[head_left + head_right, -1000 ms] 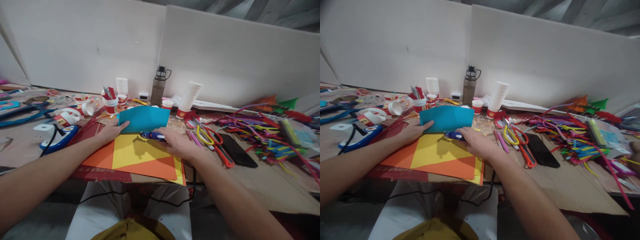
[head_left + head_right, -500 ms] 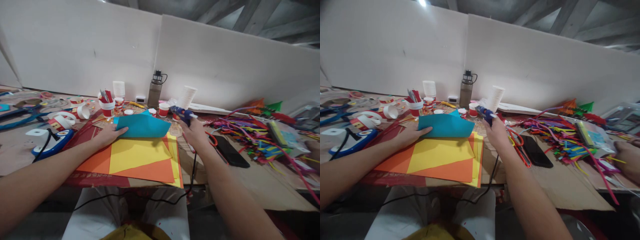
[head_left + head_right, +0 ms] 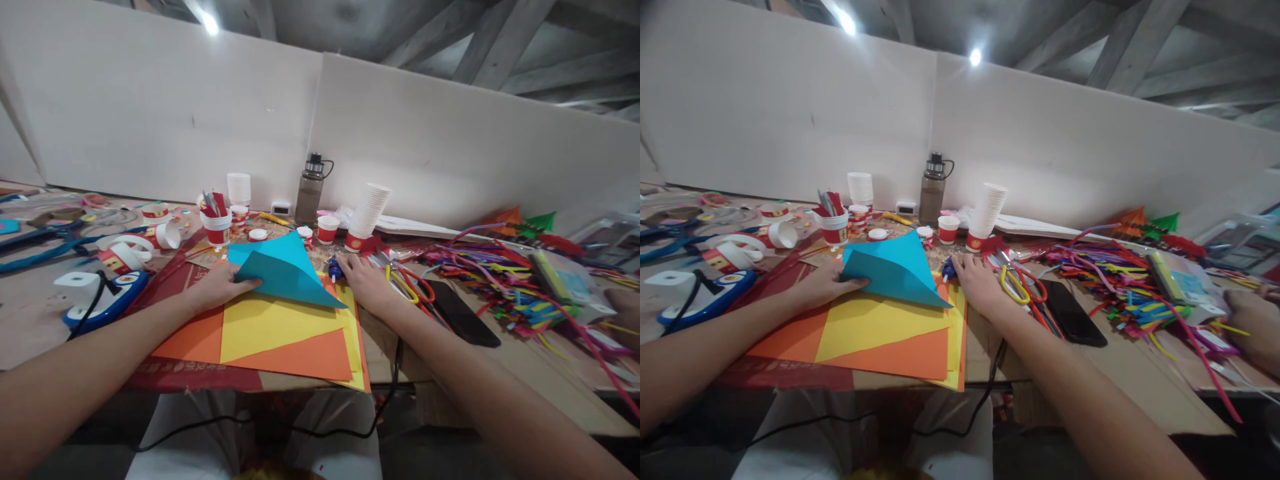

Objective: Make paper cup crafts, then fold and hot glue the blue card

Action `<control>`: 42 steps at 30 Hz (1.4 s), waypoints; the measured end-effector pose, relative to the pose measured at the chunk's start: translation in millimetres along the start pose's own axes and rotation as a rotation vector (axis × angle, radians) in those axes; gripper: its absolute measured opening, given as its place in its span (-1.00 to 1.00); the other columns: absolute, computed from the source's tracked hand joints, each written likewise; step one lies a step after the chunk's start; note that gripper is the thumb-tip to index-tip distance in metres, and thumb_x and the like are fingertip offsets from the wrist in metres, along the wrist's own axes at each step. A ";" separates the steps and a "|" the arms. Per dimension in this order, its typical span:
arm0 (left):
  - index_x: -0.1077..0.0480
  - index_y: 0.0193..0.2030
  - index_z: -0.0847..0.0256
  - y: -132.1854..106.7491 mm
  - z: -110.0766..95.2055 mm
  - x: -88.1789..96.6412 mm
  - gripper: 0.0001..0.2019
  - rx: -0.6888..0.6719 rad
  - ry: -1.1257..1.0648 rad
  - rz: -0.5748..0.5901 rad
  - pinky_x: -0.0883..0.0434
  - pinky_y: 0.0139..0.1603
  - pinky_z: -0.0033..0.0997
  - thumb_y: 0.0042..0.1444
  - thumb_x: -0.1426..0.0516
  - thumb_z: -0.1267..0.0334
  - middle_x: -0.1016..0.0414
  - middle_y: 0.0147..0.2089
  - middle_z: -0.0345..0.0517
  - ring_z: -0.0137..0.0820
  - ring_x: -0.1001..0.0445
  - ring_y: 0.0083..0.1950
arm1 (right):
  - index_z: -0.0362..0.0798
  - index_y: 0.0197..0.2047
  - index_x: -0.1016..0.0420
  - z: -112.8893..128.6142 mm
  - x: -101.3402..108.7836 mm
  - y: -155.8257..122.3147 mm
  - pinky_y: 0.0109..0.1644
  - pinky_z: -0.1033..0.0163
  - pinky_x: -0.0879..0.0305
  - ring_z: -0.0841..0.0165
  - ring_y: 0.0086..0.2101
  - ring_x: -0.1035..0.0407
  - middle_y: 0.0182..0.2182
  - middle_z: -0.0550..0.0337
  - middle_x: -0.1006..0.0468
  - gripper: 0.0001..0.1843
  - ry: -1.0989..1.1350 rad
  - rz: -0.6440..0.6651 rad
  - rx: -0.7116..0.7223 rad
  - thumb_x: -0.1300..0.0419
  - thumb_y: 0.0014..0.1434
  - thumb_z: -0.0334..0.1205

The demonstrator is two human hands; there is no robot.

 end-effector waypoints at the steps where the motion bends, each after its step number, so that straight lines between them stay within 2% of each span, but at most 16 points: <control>1: -0.52 -0.29 0.19 -0.3 0.2 -0.4 -0.62 0.007 -0.009 0.015 -0.41 -0.27 -0.31 0.04 -0.05 -0.06 -0.57 -0.36 -0.12 -0.19 -0.49 -0.28 | -0.11 0.29 -0.05 -1.3 -0.9 0.0 -0.14 0.11 -0.21 0.12 -0.11 -0.27 0.04 -0.16 -0.27 -0.47 0.017 0.002 0.010 0.18 0.25 -0.41; 7: -0.51 -0.27 0.18 -0.4 0.5 -1.6 -0.63 -0.001 -0.009 0.064 -0.39 -0.16 -0.33 0.09 -0.03 -0.05 -0.58 -0.21 -0.14 -0.21 -0.49 -0.21 | -0.05 0.30 -0.05 -12.6 -6.7 1.2 -0.04 0.09 -0.18 0.13 -0.01 -0.21 0.07 -0.11 -0.24 -0.43 0.097 -0.005 0.147 0.11 0.22 -0.42; 11: -0.50 -0.24 0.17 0.5 -0.1 -1.7 -0.63 -0.017 0.017 0.068 -0.38 -0.14 -0.33 0.11 -0.03 -0.04 -0.58 -0.18 -0.14 -0.22 -0.49 -0.18 | 0.04 0.32 -0.01 -26.4 -11.4 4.1 -0.08 0.10 -0.22 0.16 -0.07 -0.28 0.05 -0.11 -0.27 -0.42 0.285 0.110 0.114 0.02 0.24 -0.24; 14: -0.50 -0.21 0.17 0.7 0.0 -2.1 -0.63 -0.030 0.030 0.061 -0.38 -0.14 -0.33 0.11 -0.03 -0.04 -0.57 -0.19 -0.14 -0.22 -0.49 -0.18 | 0.00 0.21 -0.25 -39.7 -11.1 12.8 -0.05 0.16 -0.22 0.23 -0.09 -0.31 -0.01 -0.03 -0.38 -0.51 0.517 0.125 0.125 -0.03 0.22 -0.17; 15: -0.50 -0.22 0.18 0.7 0.0 -2.2 -0.63 -0.032 0.033 0.063 -0.38 -0.15 -0.33 0.11 -0.02 -0.04 -0.57 -0.19 -0.13 -0.22 -0.49 -0.19 | -0.02 0.13 -0.35 -45.0 -10.7 17.3 -0.06 0.20 -0.23 0.27 -0.12 -0.34 -0.06 0.01 -0.43 -0.58 0.600 0.101 0.098 -0.02 0.22 -0.16; 17: -0.49 -0.25 0.20 0.8 -0.1 -2.3 -0.62 -0.032 0.039 0.071 -0.38 -0.15 -0.33 0.12 -0.02 -0.05 -0.57 -0.19 -0.12 -0.23 -0.49 -0.19 | -0.06 -0.02 -0.46 -56.0 -11.6 26.9 -0.15 0.24 -0.27 0.33 -0.24 -0.38 -0.21 0.08 -0.52 -0.64 0.733 0.044 -0.056 0.00 0.23 -0.13; 20: -0.47 -0.28 0.22 1.6 -1.3 -1.3 -0.63 -0.041 0.042 0.077 -0.37 -0.16 -0.34 0.13 -0.01 -0.04 -0.56 -0.20 -0.11 -0.24 -0.48 -0.20 | -0.10 -0.08 -0.48 -66.1 -13.8 36.3 -0.24 0.26 -0.27 0.36 -0.37 -0.38 -0.34 0.14 -0.54 -0.67 0.782 -0.025 -0.298 -0.07 0.16 -0.15; 22: -0.47 -0.28 0.21 2.1 -2.4 -0.4 -0.64 -0.052 0.048 0.068 -0.36 -0.15 -0.34 0.13 -0.02 -0.02 -0.56 -0.20 -0.12 -0.24 -0.48 -0.19 | -0.12 -0.02 -0.45 -67.1 -10.5 37.4 -0.24 0.26 -0.26 0.36 -0.38 -0.38 -0.36 0.14 -0.54 -0.65 0.754 -0.106 -0.341 -0.10 0.12 -0.22; 24: -0.47 -0.30 0.21 2.3 -3.0 -0.1 -0.65 -0.052 0.049 0.065 -0.36 -0.15 -0.34 0.12 -0.03 -0.02 -0.56 -0.21 -0.13 -0.24 -0.48 -0.19 | -0.12 -0.01 -0.45 -66.8 -1.9 34.7 -0.21 0.24 -0.26 0.36 -0.35 -0.38 -0.34 0.11 -0.54 -0.63 0.722 -0.274 -0.357 -0.10 0.10 -0.26; 26: -0.47 -0.31 0.21 2.1 -2.6 -0.5 -0.66 -0.041 0.045 0.069 -0.37 -0.15 -0.34 0.12 -0.03 -0.02 -0.56 -0.22 -0.13 -0.24 -0.48 -0.19 | -0.11 -0.13 -0.52 -66.8 7.5 30.5 -0.20 0.24 -0.26 0.35 -0.34 -0.38 -0.32 0.10 -0.54 -0.71 0.744 -0.435 -0.393 -0.14 0.08 -0.24; 28: -0.46 -0.30 0.21 1.4 -1.6 -1.2 -0.66 -0.030 0.034 0.078 -0.37 -0.16 -0.34 0.12 -0.03 -0.02 -0.56 -0.22 -0.13 -0.24 -0.49 -0.19 | -0.11 -0.29 -0.56 -67.3 12.9 27.7 -0.24 0.25 -0.27 0.35 -0.36 -0.39 -0.36 0.12 -0.55 -0.79 0.832 -0.501 -0.458 -0.18 0.04 -0.19; 32: -0.48 -0.24 0.24 -0.2 -0.7 0.3 -0.64 -0.021 -0.064 0.096 -0.39 -0.16 -0.31 0.09 -0.07 -0.02 -0.56 -0.21 -0.08 -0.21 -0.49 -0.20 | -0.12 -0.41 -0.56 -67.7 11.7 27.3 -0.38 0.29 -0.23 0.36 -0.48 -0.37 -0.49 0.16 -0.55 -0.76 0.964 -0.426 -0.543 -0.27 -0.07 -0.10; 36: -0.51 -0.20 0.25 0.1 -5.2 3.5 -0.60 -0.179 -0.288 0.190 -0.29 0.07 -0.18 0.07 -0.10 -0.05 -0.53 -0.06 0.02 -0.12 -0.42 0.03 | -0.14 -0.51 -0.49 -69.4 7.2 26.1 -0.52 0.32 -0.10 0.43 -0.59 -0.26 -0.61 0.20 -0.49 -0.69 0.964 -0.371 -0.619 -0.30 -0.12 -0.01; 39: -0.54 -0.19 0.26 1.3 -6.7 4.2 -0.44 -0.307 -0.483 0.265 -0.15 0.20 -0.06 0.10 0.02 -0.19 -0.50 0.00 0.11 -0.06 -0.35 0.13 | -0.12 -0.51 -0.47 -70.8 2.2 26.0 -0.56 0.34 -0.09 0.46 -0.64 -0.23 -0.66 0.24 -0.45 -0.70 1.046 -0.308 -0.617 -0.25 -0.06 -0.01; 42: -0.55 -0.18 0.29 2.0 -3.9 4.1 -0.27 -0.306 -0.636 0.235 -0.12 0.21 0.00 0.12 0.22 -0.28 -0.51 -0.02 0.17 -0.03 -0.35 0.13 | -0.12 -0.46 -0.49 -75.5 -8.0 29.2 -0.51 0.34 -0.21 0.42 -0.58 -0.33 -0.61 0.21 -0.49 -0.79 1.195 -0.273 -0.615 -0.24 -0.05 -0.12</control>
Point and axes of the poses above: each hand's wrist, its own y-axis towards the middle knuckle, its own x-axis out of the back of the hand, z = x × y, the point moved 2 cm from there along y, towards the middle knuckle
